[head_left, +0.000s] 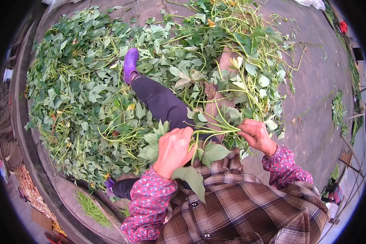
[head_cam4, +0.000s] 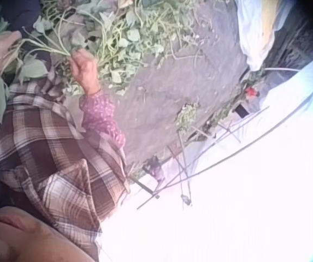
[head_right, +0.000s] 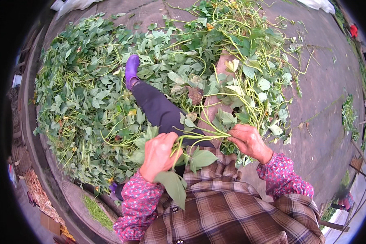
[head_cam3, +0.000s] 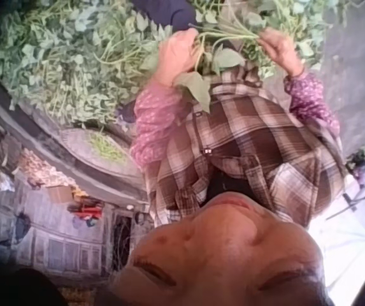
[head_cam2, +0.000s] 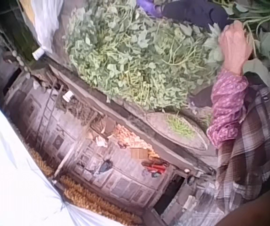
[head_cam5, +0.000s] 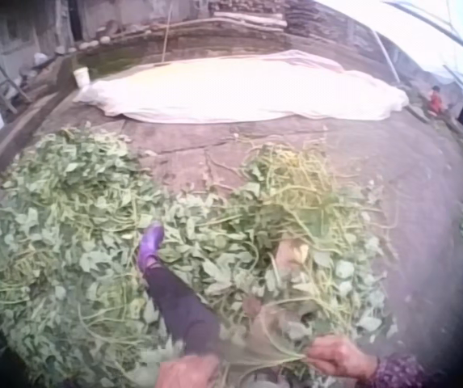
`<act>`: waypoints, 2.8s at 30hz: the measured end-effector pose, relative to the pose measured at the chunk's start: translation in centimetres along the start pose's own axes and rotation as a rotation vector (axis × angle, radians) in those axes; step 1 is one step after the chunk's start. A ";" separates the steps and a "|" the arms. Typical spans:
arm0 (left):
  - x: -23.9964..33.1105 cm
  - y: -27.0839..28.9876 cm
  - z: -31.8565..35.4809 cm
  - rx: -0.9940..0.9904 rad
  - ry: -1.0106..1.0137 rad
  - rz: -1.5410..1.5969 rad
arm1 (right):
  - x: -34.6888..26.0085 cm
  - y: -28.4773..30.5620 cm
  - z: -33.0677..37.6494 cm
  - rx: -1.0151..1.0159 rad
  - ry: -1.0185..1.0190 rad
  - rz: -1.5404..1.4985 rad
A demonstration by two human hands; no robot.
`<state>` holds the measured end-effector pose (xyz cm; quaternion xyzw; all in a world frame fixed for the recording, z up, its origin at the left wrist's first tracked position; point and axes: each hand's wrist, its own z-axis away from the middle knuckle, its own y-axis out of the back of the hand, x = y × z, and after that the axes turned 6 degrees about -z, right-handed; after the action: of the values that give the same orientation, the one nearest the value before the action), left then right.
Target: The person sits on the ground and sorts through a large pile of leafy green vines, picking up handfuls and separating leaves from stems. The separated leaves are placed into a woven basket to the left, while the stems are set aside on the ground.
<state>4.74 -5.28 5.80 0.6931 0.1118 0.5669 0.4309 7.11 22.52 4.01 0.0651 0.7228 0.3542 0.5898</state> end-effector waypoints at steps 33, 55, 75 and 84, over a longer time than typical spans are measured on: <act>-6.3 -1.1 9.3 0.538 0.644 1.133 | 6.0 2.4 -10.4 0.222 -0.105 -0.162; -1.0 0.7 6.4 0.576 0.577 0.566 | 6.7 -1.4 -2.8 0.053 -0.595 -1.154; -0.2 -1.7 3.2 0.486 0.509 0.724 | 5.8 -1.3 -2.7 -0.016 -0.632 -1.041; 0.1 -2.7 3.3 0.628 0.418 0.674 | 5.3 -1.8 -2.7 -0.010 -0.661 -1.072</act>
<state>8.61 -5.18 3.96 0.6587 0.1309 0.7401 -0.0368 3.67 22.69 -1.22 -0.2031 0.4329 -0.0263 0.8779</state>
